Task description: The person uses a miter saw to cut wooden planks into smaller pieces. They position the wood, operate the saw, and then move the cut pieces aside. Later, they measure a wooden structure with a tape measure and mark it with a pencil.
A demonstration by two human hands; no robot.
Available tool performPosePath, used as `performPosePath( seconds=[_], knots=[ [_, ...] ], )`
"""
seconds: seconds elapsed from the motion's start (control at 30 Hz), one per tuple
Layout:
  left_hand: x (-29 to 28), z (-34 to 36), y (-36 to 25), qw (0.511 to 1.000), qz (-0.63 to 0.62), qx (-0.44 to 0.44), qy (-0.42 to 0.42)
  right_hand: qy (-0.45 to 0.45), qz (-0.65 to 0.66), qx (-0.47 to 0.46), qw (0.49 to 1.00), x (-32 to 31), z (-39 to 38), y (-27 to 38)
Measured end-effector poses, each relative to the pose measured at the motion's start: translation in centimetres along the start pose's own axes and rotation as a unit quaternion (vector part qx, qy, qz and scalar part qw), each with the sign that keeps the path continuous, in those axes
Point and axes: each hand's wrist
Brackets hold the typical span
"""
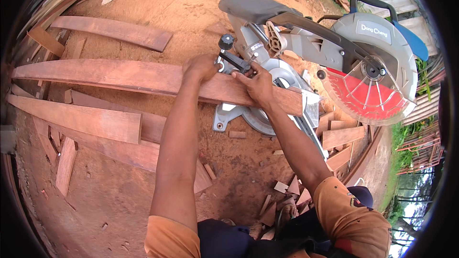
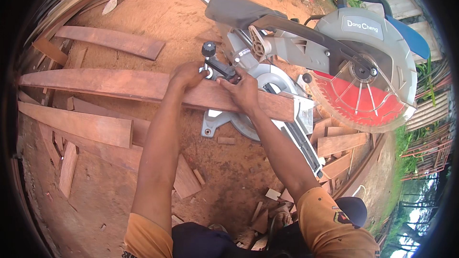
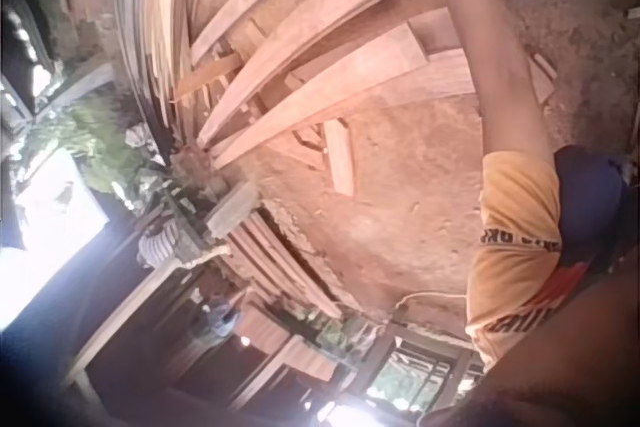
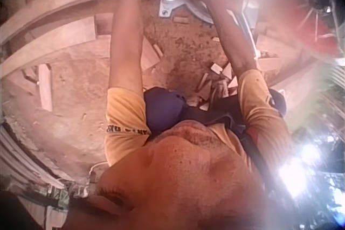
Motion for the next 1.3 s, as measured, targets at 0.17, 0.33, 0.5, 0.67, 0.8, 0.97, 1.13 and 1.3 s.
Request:
performPosePath(
  seconds=[0.17,0.33,0.5,0.67,0.8,0.97,1.13,1.3],
  knots=[
    [-0.2,-1.2,-0.3,0.996,-0.062,0.014,-0.062,-0.025,0.152,-0.005,0.988,0.3,-0.1,-1.7],
    [0.2,-1.4,-0.3,0.99,-0.095,0.006,-0.102,-0.038,0.24,-0.001,0.97,1.1,-0.2,-1.8],
    [-0.1,-1.1,-1.2,0.998,-0.027,-0.012,-0.06,-0.046,0.256,-0.017,0.965,1.4,-0.1,-2.6],
    [0.0,0.2,-1.2,0.999,0.024,-0.03,0.001,0.003,0.215,0.006,0.977,0.4,0.3,-2.4],
    [0.1,0.8,-0.4,1.0,0.002,-0.02,0.023,0.024,0.2,0.025,0.979,0.2,0.2,-2.0],
    [0.7,0.4,0.0,0.994,-0.078,0.008,-0.081,-0.034,0.302,-0.011,0.953,1.0,0.1,-1.5],
    [0.6,-0.3,-0.2,0.987,-0.125,-0.003,-0.105,-0.053,0.355,-0.029,0.933,1.7,0.0,-0.9],
    [0.1,-0.6,-0.9,0.987,-0.115,-0.011,-0.112,-0.045,0.368,-0.034,0.928,1.5,0.0,-1.1]
  ],
)
Point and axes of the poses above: each hand's wrist, its own z-axis towards the middle knuckle, its own x-axis out of the palm, y = z × x, and after that the axes turned 12 degrees about z, right-handed
